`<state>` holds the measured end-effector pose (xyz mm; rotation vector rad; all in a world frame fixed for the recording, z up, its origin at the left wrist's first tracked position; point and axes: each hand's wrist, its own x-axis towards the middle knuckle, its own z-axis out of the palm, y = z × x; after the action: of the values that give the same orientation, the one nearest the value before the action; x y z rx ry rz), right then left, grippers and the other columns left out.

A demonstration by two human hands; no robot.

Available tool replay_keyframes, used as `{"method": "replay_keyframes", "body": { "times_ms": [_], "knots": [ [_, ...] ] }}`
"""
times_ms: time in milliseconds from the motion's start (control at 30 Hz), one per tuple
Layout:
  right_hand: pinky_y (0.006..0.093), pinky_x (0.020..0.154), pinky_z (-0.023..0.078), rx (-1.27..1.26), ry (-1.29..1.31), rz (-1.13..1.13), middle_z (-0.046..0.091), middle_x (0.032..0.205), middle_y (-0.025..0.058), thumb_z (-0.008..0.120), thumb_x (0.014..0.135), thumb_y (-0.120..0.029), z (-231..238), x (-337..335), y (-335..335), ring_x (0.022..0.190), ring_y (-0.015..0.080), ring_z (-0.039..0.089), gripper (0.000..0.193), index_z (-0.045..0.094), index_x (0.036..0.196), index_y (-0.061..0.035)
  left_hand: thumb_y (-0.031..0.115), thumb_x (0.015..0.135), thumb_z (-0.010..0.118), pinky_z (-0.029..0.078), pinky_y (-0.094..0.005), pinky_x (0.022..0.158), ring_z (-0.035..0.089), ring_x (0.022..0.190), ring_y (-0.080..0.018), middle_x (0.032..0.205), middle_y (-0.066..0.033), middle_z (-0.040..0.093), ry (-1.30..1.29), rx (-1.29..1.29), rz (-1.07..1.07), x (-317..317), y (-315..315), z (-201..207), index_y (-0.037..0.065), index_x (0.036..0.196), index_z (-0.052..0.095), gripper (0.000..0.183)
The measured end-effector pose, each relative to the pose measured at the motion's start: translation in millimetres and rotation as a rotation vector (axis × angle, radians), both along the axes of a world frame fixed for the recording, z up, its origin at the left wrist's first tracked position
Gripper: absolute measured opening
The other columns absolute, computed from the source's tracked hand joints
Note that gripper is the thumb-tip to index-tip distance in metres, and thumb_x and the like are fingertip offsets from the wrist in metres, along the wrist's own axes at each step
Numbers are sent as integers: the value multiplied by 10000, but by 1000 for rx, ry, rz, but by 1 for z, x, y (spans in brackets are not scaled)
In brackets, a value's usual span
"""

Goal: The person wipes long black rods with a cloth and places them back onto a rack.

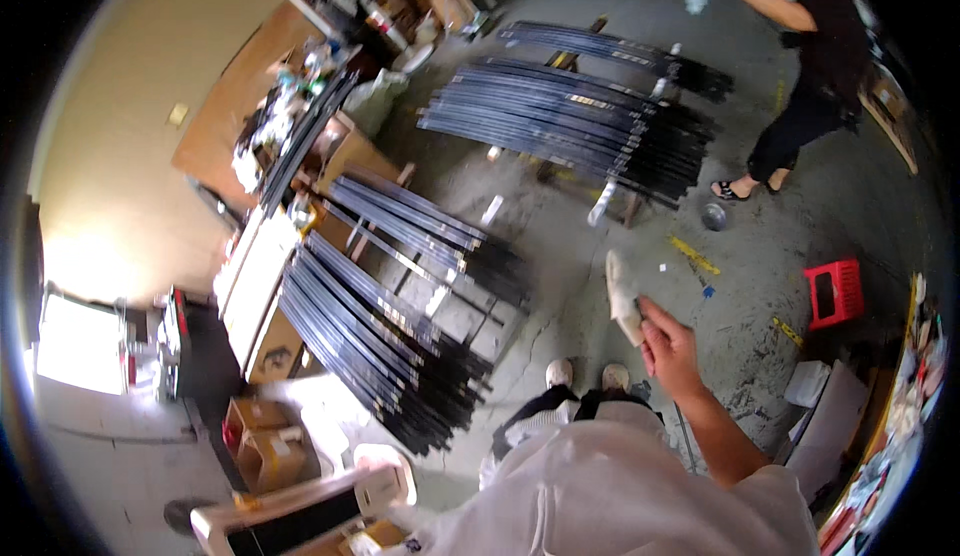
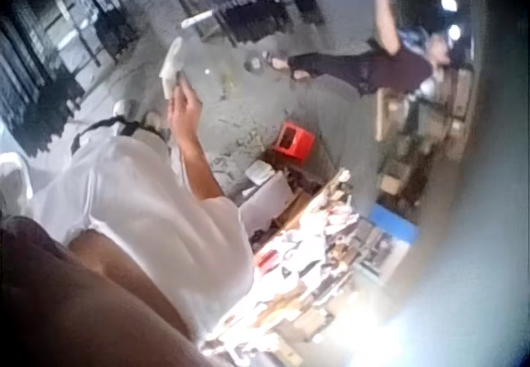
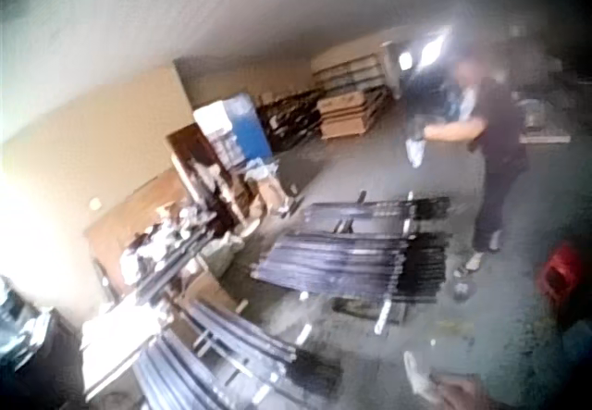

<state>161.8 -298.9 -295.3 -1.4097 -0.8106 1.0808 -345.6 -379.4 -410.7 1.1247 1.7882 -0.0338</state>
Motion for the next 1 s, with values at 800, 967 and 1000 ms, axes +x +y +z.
{"method": "replay_keyframes", "body": {
  "times_ms": [800,967,1000],
  "knots": [
    [226,437,383,-194,-368,-135,505,696,6,441,925,-74,13,-76,-31,469,72,407,327,498,1240,-7,276,795,645,426,-267,586,504,671,-118,752,-3,503,-546,-134,520,128,289,-212,73,1021,584,310],
    [233,468,435,-247,-470,-65,520,681,36,456,901,-16,23,-88,-27,494,86,463,336,503,1233,-9,397,681,730,464,-328,576,551,762,-213,936,-117,600,-350,-113,550,115,307,-337,20,962,631,480],
    [237,469,442,-219,-457,-67,524,682,41,456,900,-12,20,-86,-27,498,87,468,335,503,1232,-8,402,671,743,439,-341,546,532,723,-213,893,-126,591,-390,-165,505,110,312,-351,10,960,605,506]
  ]
}}
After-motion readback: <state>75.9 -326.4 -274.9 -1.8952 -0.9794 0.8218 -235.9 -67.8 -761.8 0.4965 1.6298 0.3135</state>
